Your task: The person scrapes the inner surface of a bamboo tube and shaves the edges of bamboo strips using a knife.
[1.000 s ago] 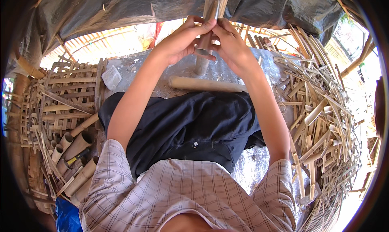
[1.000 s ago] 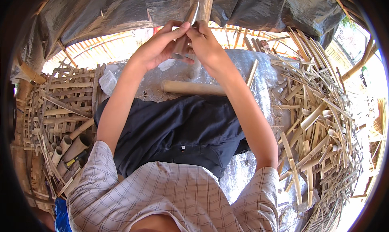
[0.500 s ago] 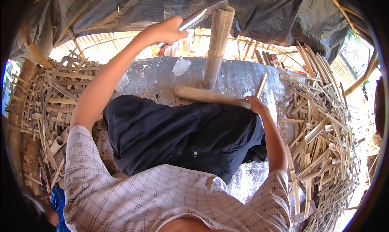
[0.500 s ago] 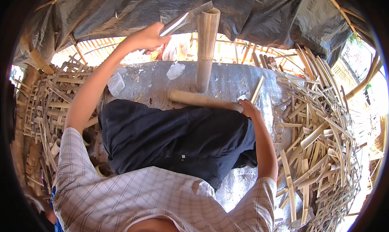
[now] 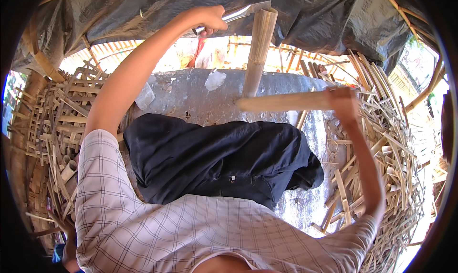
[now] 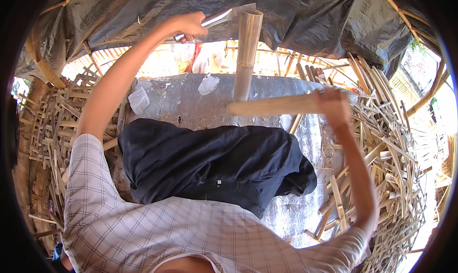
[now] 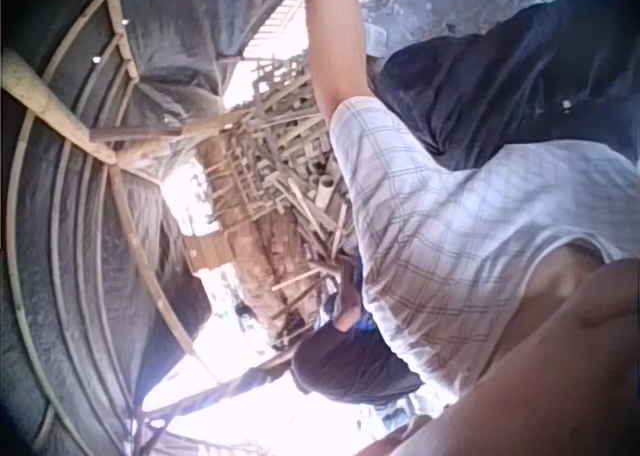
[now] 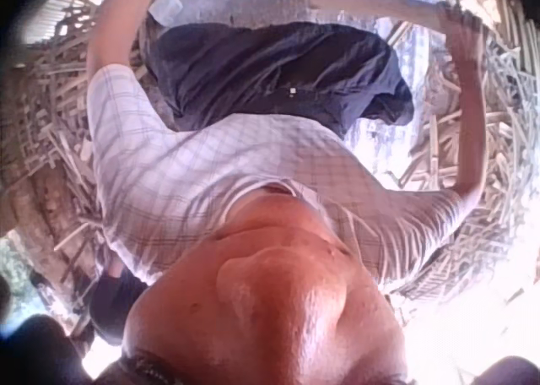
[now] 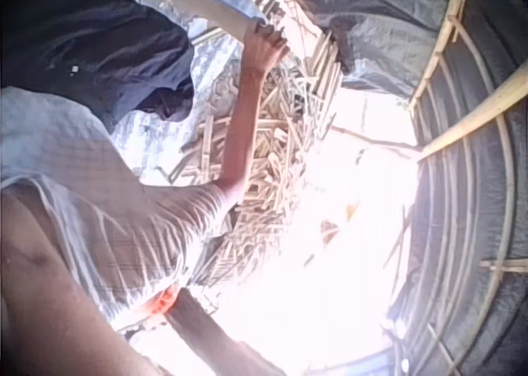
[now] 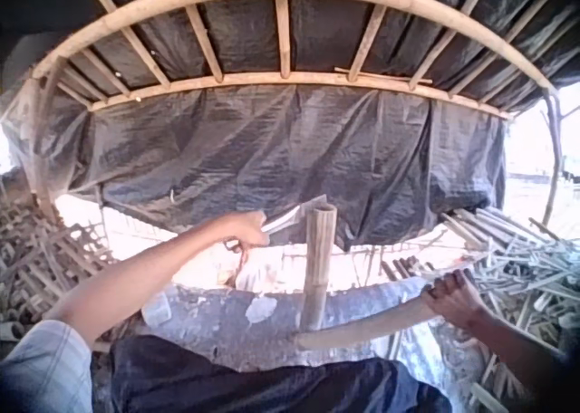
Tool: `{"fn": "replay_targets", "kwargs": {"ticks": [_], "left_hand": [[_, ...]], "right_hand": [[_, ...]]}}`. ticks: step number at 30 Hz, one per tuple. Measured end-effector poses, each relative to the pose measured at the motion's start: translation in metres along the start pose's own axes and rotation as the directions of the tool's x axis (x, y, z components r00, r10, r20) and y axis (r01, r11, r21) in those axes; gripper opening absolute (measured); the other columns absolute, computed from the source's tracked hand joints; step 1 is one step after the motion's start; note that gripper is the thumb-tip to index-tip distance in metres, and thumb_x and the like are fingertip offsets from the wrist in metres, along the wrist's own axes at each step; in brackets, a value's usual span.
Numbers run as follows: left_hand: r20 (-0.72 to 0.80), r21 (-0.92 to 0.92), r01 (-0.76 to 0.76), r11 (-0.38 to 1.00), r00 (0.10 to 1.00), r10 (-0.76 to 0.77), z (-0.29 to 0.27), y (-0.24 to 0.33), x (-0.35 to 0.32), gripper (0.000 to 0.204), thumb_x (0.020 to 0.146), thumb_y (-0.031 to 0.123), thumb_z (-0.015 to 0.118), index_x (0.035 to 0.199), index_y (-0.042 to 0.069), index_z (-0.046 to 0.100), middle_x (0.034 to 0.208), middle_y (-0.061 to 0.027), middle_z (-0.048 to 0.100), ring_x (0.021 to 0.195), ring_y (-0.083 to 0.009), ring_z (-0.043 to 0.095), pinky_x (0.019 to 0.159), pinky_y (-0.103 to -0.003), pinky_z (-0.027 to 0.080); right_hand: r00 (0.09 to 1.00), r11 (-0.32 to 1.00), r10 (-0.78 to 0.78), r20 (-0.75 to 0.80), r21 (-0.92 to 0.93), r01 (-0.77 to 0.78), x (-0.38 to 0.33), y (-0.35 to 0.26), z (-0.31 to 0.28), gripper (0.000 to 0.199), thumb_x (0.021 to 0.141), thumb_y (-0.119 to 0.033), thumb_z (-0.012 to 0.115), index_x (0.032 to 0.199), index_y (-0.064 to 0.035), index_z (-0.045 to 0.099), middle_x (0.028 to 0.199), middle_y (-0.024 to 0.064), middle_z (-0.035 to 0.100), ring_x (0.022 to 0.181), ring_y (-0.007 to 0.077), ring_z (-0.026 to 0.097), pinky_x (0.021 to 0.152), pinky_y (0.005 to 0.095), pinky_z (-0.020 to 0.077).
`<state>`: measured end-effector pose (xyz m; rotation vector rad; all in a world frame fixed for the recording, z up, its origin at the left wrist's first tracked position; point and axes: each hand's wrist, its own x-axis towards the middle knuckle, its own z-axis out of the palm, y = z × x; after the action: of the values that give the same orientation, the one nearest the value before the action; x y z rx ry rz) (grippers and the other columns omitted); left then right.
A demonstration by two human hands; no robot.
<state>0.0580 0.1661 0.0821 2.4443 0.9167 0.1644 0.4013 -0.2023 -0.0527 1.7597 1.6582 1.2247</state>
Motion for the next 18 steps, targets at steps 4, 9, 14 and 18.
{"fn": "replay_targets", "kwargs": {"ticks": [4,9,14,18], "left_hand": [[0.022,-0.002,-0.014,1.000,1.000,0.014,0.001,0.007,0.003,0.031,0.086,0.012,0.063,0.105,-0.011,0.053,0.067,-0.0081,0.053,0.046,-0.0126,0.048,0.035,-0.030,0.040],[0.004,0.114,-0.090,0.989,0.996,0.090,-0.005,0.001,0.014,0.031,0.083,0.013,0.061,0.100,-0.013,0.057,0.060,-0.0120,0.058,0.044,-0.0191,0.056,0.039,-0.036,0.044],[0.029,0.335,-0.054,0.941,0.998,0.047,-0.014,0.023,0.008,0.031,0.080,0.018,0.061,0.097,-0.008,0.063,0.068,-0.0168,0.068,0.050,-0.0211,0.065,0.047,-0.040,0.047],[0.169,0.636,-0.089,0.767,0.985,-0.026,-0.018,0.033,0.011,0.021,0.076,0.013,0.062,0.086,-0.005,0.068,0.071,-0.0185,0.071,0.061,-0.0246,0.070,0.062,-0.043,0.053]], "right_hand": [[0.973,0.934,0.230,0.025,-0.287,-0.214,-0.072,0.166,-0.086,0.036,0.080,-0.003,0.064,0.113,-0.0151,0.070,0.096,0.0079,0.067,0.090,0.0287,0.066,0.076,0.0395,0.0548],[0.742,0.747,0.665,-0.088,0.058,-0.663,-0.103,0.283,-0.193,0.063,0.083,-0.007,0.071,0.143,-0.0139,0.054,0.112,0.0163,0.070,0.094,0.0347,0.070,0.077,0.0429,0.0589],[0.616,0.362,0.784,0.078,0.748,-0.556,0.002,0.159,-0.231,0.062,0.074,-0.010,0.076,0.131,0.0012,0.054,0.101,0.0175,0.072,0.084,0.0241,0.069,0.071,0.0371,0.0557],[0.860,0.498,0.276,0.429,0.702,-0.510,0.069,0.036,-0.224,0.070,0.059,-0.019,0.084,0.122,0.0026,0.060,0.100,0.0195,0.072,0.091,0.0282,0.070,0.081,0.0381,0.0555]]}}
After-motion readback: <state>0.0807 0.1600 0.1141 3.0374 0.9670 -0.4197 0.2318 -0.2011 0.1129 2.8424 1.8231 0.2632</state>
